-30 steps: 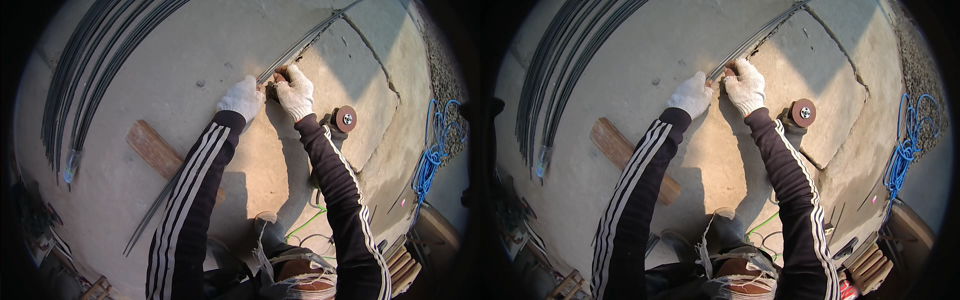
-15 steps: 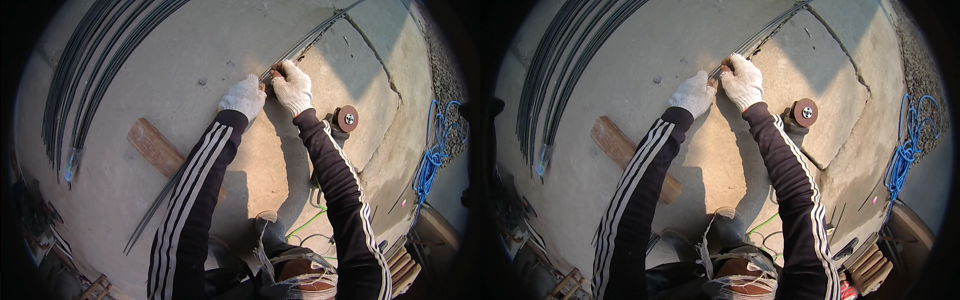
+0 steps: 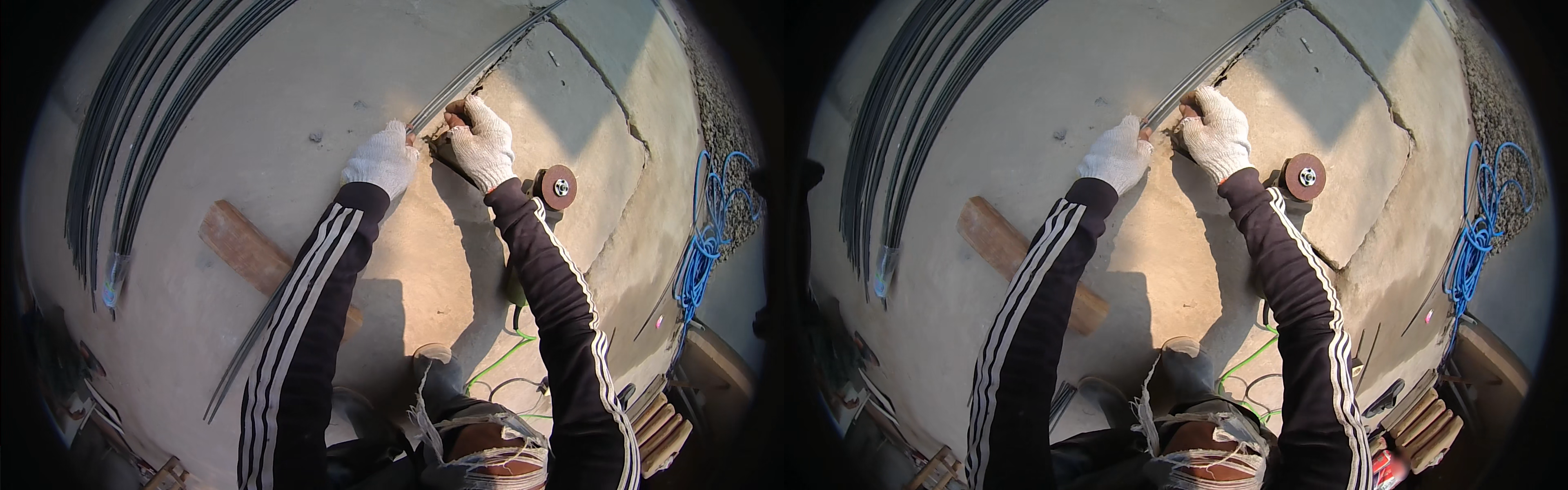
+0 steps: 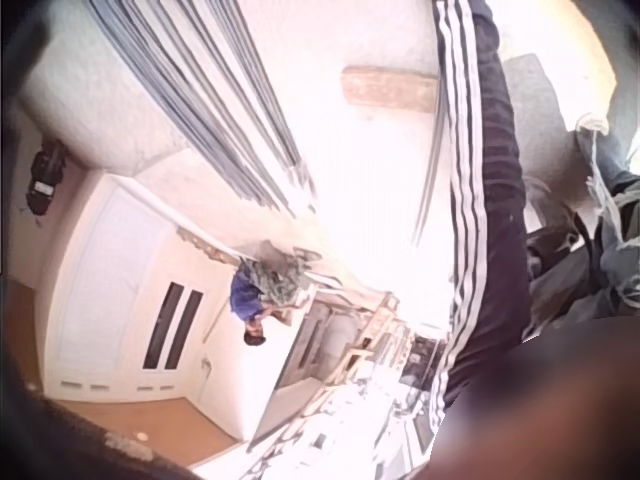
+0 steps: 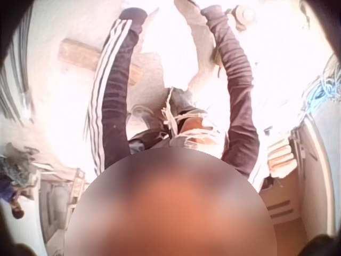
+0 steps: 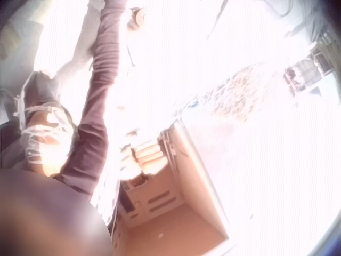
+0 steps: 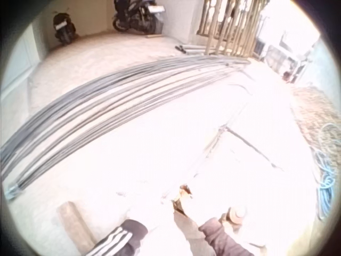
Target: The person measures and cuts metal rods using an angle grinder. They align rods against a wooden block, cut them with the grinder, and stack the cut pieces on the floor.
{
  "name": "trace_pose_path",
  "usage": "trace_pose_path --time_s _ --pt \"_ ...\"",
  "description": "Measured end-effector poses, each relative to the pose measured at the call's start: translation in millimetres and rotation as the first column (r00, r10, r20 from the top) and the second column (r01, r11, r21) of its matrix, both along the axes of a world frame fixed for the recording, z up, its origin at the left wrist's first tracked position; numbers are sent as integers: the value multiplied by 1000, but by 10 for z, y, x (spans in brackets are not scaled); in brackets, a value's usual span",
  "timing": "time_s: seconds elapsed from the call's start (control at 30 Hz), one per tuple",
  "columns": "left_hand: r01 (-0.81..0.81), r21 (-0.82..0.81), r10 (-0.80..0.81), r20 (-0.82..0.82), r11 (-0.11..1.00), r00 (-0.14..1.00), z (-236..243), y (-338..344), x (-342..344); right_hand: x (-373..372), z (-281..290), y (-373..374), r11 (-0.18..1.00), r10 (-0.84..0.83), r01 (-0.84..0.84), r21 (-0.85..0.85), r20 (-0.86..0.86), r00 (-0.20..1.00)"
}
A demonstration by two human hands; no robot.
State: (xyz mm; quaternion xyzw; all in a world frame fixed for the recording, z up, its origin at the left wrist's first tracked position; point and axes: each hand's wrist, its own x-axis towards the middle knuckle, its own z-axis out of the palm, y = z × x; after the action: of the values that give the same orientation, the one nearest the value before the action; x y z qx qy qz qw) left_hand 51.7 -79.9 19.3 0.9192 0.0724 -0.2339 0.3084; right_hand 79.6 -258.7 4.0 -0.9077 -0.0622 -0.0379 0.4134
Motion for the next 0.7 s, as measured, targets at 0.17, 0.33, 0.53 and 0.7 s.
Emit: trace_pose_path --time_s 0.17,0.33,0.53,0.7 --pt "23 34 -23 -10 999 1000 -4 3 14 380 208 -30 939 279 -264 -221 41 959" --pt "40 49 -42 35 998 999 -29 -4 -4 700 350 52 781 501 -521 -344 -152 852" --pt "27 45 -32 116 999 993 -81 -6 -54 763 430 76 782 524 -565 -264 -212 825" --pt "15 50 -22 130 999 991 -105 -10 -65 768 524 111 794 478 -549 -261 -291 829"
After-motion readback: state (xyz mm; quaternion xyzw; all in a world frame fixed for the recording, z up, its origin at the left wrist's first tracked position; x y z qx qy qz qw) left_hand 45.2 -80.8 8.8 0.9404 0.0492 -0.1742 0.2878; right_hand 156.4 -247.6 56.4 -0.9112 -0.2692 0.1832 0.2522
